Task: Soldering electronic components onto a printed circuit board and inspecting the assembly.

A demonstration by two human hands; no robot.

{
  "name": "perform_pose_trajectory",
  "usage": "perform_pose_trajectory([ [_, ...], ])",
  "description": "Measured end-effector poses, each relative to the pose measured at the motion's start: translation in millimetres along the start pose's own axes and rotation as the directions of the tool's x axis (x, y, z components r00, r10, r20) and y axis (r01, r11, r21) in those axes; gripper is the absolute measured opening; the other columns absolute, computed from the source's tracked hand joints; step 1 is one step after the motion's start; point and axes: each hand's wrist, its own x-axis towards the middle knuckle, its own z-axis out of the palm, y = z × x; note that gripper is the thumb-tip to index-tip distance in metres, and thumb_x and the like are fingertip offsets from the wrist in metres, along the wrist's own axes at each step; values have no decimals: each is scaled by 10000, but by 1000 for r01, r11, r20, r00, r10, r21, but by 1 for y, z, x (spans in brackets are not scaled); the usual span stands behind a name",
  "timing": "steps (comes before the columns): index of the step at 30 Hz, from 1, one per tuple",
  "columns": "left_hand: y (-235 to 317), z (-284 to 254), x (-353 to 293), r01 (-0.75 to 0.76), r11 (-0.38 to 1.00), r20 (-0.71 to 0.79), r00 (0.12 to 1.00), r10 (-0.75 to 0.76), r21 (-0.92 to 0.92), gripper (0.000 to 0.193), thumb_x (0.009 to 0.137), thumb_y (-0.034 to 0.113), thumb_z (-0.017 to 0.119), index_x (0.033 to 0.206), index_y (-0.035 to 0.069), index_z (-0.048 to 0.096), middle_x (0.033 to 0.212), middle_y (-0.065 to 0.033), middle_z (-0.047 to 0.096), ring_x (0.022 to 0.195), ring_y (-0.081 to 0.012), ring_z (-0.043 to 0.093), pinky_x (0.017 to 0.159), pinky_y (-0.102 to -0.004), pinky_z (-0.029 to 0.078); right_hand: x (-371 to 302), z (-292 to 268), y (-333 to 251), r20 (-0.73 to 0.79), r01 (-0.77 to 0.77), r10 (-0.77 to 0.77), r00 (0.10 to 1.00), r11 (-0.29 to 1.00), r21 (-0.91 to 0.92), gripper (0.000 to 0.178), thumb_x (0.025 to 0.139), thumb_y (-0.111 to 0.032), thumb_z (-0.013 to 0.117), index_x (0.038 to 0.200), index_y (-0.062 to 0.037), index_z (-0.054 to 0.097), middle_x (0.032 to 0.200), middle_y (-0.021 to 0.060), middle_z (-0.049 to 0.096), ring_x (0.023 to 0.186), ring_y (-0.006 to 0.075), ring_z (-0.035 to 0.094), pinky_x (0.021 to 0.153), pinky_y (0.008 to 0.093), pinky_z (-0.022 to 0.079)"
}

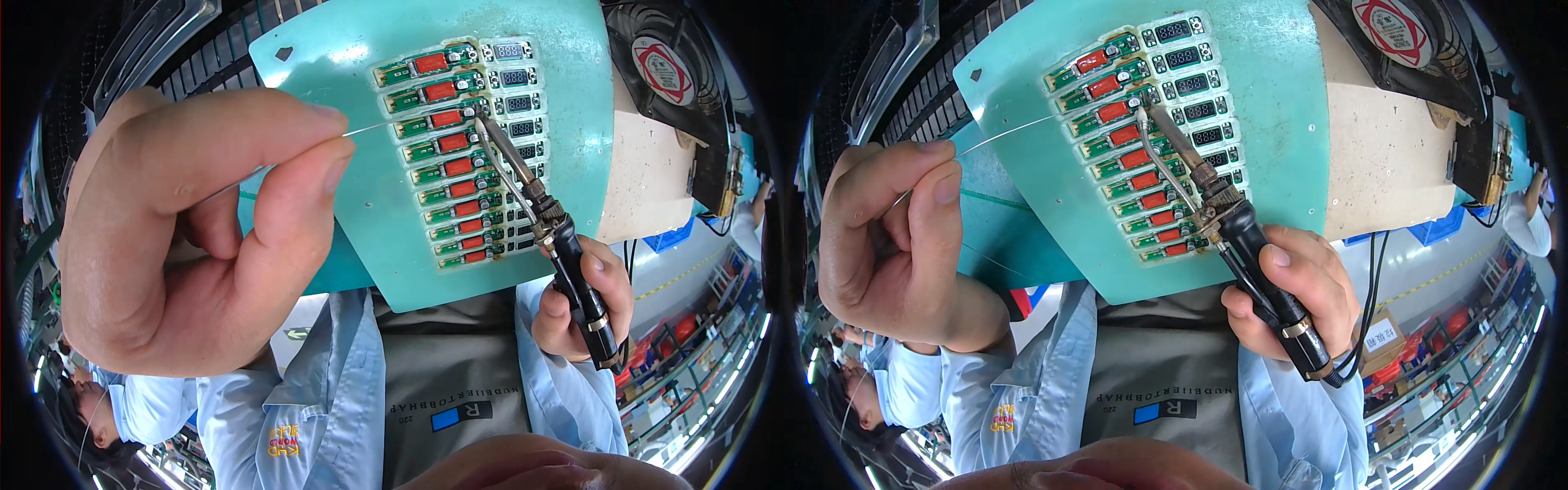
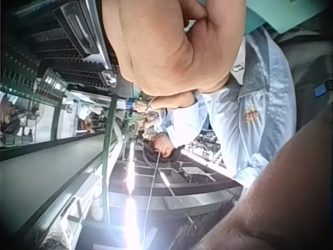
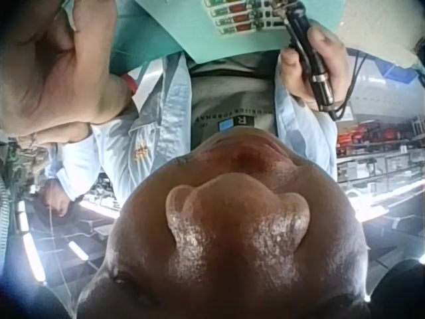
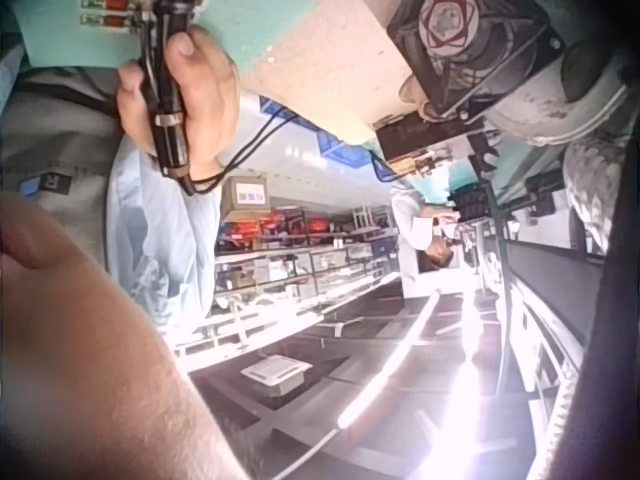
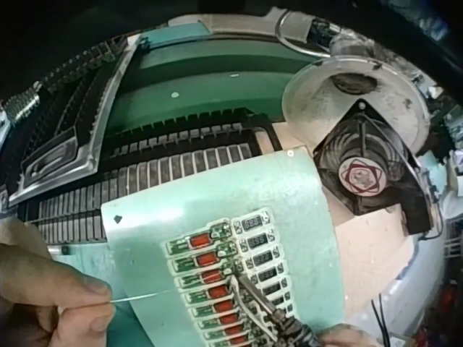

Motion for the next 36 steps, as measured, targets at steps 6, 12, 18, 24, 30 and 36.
perform_pose_trajectory([
  [6, -4, 6, -1, -24, 999, -9, 1000, 24, -37, 188, 745, -136, 744, 915, -59, 719, 789, -49, 652, 571, -12, 361, 537, -172, 239, 1, -1, 0, 9, 6, -6, 1000, 1000, -7, 575, 815, -98, 861, 1300, -13, 563, 1091, 256, 694, 864, 295, 726, 727, 359, 572],
  [12, 3, 3, 0, 55, 998, -43, 998, -56, -21, 165, 767, -132, 739, 915, -62, 716, 798, -60, 662, 575, -13, 372, 540, -173, 239, 0, -3, 0, 23, 3, -2, 1000, 1000, -4, 586, 815, -117, 872, 1300, -13, 561, 1087, 262, 693, 860, 300, 729, 720, 358, 573],
  [18, 6, -1, 0, 40, 999, 23, 999, -40, 31, 164, 771, -137, 733, 917, -65, 716, 802, -60, 659, 584, -12, 375, 548, -171, 245, -1, -3, 0, 22, -1, 1, 1000, 1000, -12, 587, 823, -113, 862, 1314, -17, 556, 1100, 265, 686, 878, 294, 724, 733, 353, 569],
  [24, 13, 5, -4, 133, 991, -61, 990, -131, 28, 155, 773, -122, 738, 916, -64, 716, 793, -50, 648, 584, -14, 376, 552, -172, 244, -4, 0, 13, -58, 147, -144, 988, 988, 49, 598, 843, -92, 831, 1359, -23, 537, 1126, 262, 670, 889, 263, 701, 753, 336, 553],
  [30, 12, 2, -6, 94, 995, -34, 995, -93, 23, 158, 765, -116, 744, 911, -62, 716, 790, -51, 645, 580, -15, 378, 554, -172, 250, -11, -1, 11, -94, 144, -139, 986, 988, 52, 565, 846, -94, 829, 1335, -13, 559, 1119, 266, 675, 895, 267, 703, 762, 346, 556],
  [36, 13, 6, -5, 14, 1000, 23, 1000, -15, 21, 163, 765, -106, 753, 919, -62, 721, 784, -53, 646, 575, -19, 379, 552, -178, 266, -11, -4, 2, -55, 75, -75, 996, 997, -16, 512, 836, -101, 843, 1256, 24, 579, 1040, 266, 690, 865, 297, 722, 719, 355, 575],
])
